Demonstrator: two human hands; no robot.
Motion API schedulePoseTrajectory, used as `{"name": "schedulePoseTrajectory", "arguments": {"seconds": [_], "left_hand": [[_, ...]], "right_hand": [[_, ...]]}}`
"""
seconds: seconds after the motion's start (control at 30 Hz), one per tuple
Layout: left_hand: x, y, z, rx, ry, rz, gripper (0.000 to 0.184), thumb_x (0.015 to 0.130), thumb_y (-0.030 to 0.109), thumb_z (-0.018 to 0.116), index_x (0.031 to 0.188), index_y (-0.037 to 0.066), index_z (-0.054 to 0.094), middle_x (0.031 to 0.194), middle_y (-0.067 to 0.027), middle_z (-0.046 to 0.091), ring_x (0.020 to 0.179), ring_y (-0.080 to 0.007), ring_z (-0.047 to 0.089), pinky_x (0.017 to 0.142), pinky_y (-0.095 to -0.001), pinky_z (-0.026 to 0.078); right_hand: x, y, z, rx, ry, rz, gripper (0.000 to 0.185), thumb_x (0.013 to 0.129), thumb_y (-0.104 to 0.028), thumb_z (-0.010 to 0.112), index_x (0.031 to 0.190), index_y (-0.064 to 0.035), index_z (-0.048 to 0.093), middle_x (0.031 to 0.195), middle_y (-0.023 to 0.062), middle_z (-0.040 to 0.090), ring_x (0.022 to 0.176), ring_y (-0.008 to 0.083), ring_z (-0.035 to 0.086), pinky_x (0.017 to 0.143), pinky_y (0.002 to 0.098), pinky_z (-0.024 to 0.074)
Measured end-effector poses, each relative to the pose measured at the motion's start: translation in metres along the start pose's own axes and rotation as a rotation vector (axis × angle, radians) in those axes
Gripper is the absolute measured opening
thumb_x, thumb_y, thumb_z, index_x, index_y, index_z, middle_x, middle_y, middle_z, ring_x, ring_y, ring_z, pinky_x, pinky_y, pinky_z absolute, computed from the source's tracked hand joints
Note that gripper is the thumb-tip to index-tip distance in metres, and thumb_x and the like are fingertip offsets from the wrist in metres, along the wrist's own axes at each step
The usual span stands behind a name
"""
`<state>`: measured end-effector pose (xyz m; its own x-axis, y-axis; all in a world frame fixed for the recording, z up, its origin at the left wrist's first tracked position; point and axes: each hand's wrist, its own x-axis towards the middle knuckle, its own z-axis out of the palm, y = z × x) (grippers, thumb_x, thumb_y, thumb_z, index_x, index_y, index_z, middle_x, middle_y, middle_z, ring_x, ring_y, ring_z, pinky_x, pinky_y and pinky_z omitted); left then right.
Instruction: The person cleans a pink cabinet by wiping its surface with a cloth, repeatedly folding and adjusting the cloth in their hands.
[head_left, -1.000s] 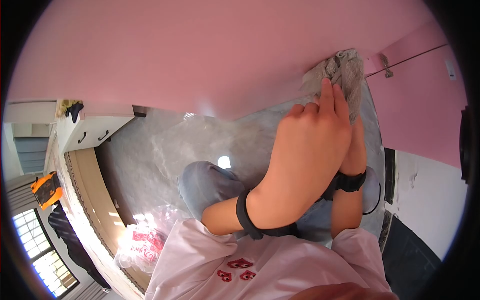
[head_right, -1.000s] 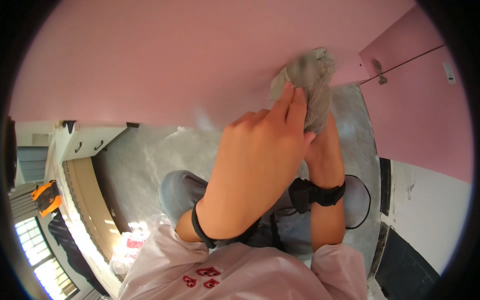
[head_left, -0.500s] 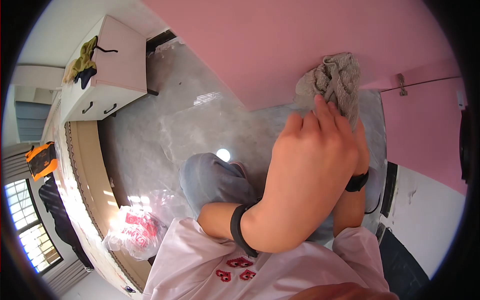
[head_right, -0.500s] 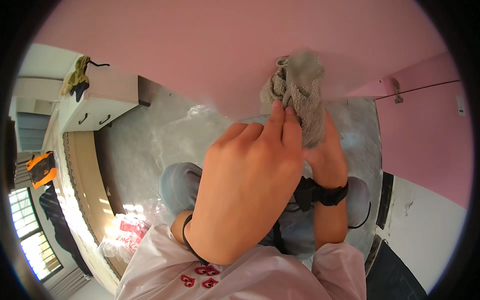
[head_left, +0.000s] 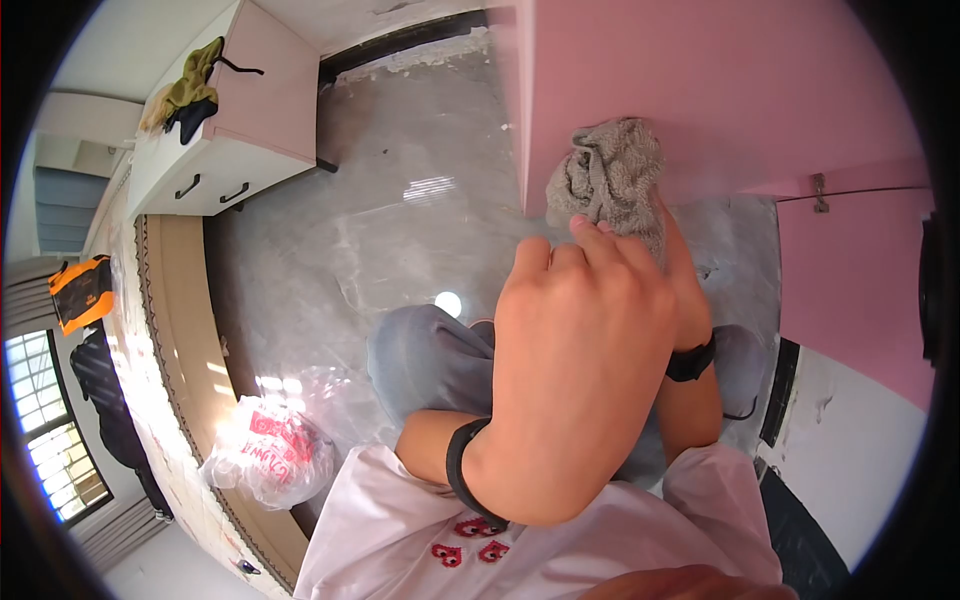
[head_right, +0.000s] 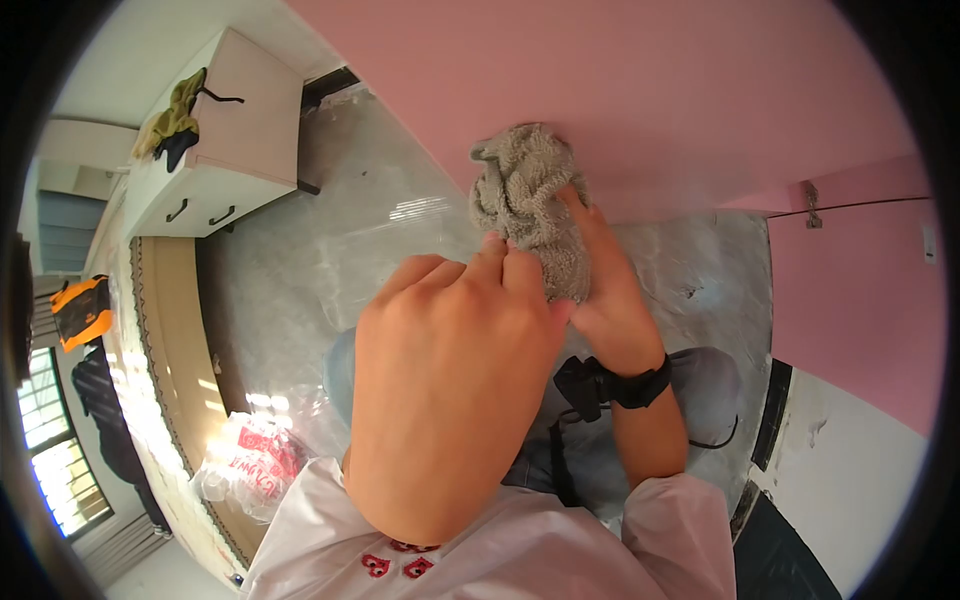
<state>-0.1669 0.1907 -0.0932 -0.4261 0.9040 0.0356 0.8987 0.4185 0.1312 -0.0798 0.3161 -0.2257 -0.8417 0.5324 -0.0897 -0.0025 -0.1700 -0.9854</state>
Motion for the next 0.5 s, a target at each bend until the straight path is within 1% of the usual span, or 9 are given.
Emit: {"name": "schedulePoseTrajectory", "arguments": {"seconds": [0.1,0.17,0.2,0.27,0.3,0.37,0.4,0.47,0.5], "left_hand": [[-0.001,-0.003,0.0,-0.042,0.029,-0.012,0.038,0.078,0.012,0.069,0.11,-0.009,0.072,0.099,-0.0194,0.077,0.075,-0.0178,0.068,0.072,-0.03,0.048],[-0.003,-0.001,0.001,-0.045,0.033,-0.024,0.037,0.076,0.012,0.07,0.108,-0.008,0.073,0.096,-0.0177,0.077,0.074,-0.0177,0.068,0.071,-0.0303,0.048],[-0.004,-0.001,0.0,-0.048,0.035,-0.021,0.037,0.076,0.012,0.07,0.108,-0.008,0.073,0.096,-0.0177,0.077,0.074,-0.0177,0.068,0.071,-0.0303,0.048],[-0.006,-0.001,-0.003,-0.014,0.031,-0.057,0.034,0.074,0.012,0.071,0.102,-0.006,0.073,0.09,-0.0153,0.077,0.071,-0.0179,0.069,0.072,-0.0299,0.048],[-0.007,-0.003,-0.006,-0.011,0.03,-0.051,0.034,0.074,0.012,0.071,0.102,-0.006,0.073,0.09,-0.0153,0.077,0.071,-0.0179,0.069,0.072,-0.0299,0.048],[-0.008,-0.008,-0.015,0.017,-0.035,-0.122,0.024,0.081,0.017,0.072,0.095,-0.003,0.073,0.081,-0.0121,0.075,0.068,-0.0185,0.07,0.073,-0.03,0.05],[-0.006,-0.01,-0.02,-0.022,-0.074,-0.174,0.024,0.09,0.025,0.071,0.085,0.002,0.07,0.075,-0.0107,0.073,0.067,-0.0216,0.071,0.074,-0.0303,0.052],[-0.006,-0.015,-0.029,-0.035,-0.063,-0.153,0.028,0.093,0.029,0.07,0.082,0.003,0.069,0.072,-0.0105,0.071,0.066,-0.0237,0.07,0.072,-0.032,0.052],[-0.005,-0.017,-0.033,-0.045,-0.05,-0.146,0.033,0.096,0.033,0.07,0.079,0.004,0.067,0.07,-0.0102,0.07,0.066,-0.0259,0.07,0.07,-0.0336,0.053]], "right_hand": [[0.0,0.001,0.002,0.008,0.0,-0.057,0.08,0.086,-0.014,0.071,0.156,0.0058,0.039,0.155,0.0236,0.048,0.146,0.0349,0.044,0.121,0.0444,0.0324],[-0.003,-0.007,0.008,0.091,0.056,0.043,0.082,0.085,-0.017,0.072,0.157,0.0057,0.039,0.155,0.0232,0.049,0.146,0.0335,0.044,0.122,0.044,0.0306],[-0.004,0.002,0.004,0.087,0.059,0.042,0.082,0.085,-0.017,0.072,0.157,0.0057,0.039,0.155,0.0232,0.049,0.146,0.0335,0.044,0.122,0.044,0.0306],[-0.003,0.025,-0.004,0.048,-0.111,-0.05,0.085,0.085,-0.019,0.073,0.158,0.0054,0.037,0.153,0.0214,0.05,0.145,0.0303,0.046,0.121,0.0432,0.0326],[-0.002,0.025,-0.005,0.051,-0.106,-0.052,0.085,0.085,-0.019,0.073,0.158,0.0054,0.037,0.153,0.0214,0.05,0.145,0.0303,0.046,0.121,0.0432,0.0326],[0.006,0.003,0.011,0.004,-0.228,-0.026,0.086,0.085,-0.022,0.073,0.158,0.0046,0.037,0.154,0.0185,0.051,0.144,0.0264,0.047,0.119,0.0413,0.0348],[0.007,-0.002,0.018,0.005,-0.214,-0.027,0.086,0.085,-0.022,0.073,0.158,0.0046,0.037,0.154,0.0185,0.051,0.144,0.0264,0.047,0.119,0.0413,0.0348],[0.013,-0.015,0.027,0.128,-0.366,-0.062,0.082,0.087,-0.021,0.069,0.159,0.0036,0.038,0.155,0.0163,0.05,0.144,0.0251,0.046,0.119,0.04,0.0347],[0.014,-0.026,0.026,0.123,-0.361,-0.067,0.082,0.087,-0.021,0.069,0.159,0.0036,0.038,0.155,0.0163,0.05,0.144,0.0251,0.046,0.119,0.04,0.0347]]}}
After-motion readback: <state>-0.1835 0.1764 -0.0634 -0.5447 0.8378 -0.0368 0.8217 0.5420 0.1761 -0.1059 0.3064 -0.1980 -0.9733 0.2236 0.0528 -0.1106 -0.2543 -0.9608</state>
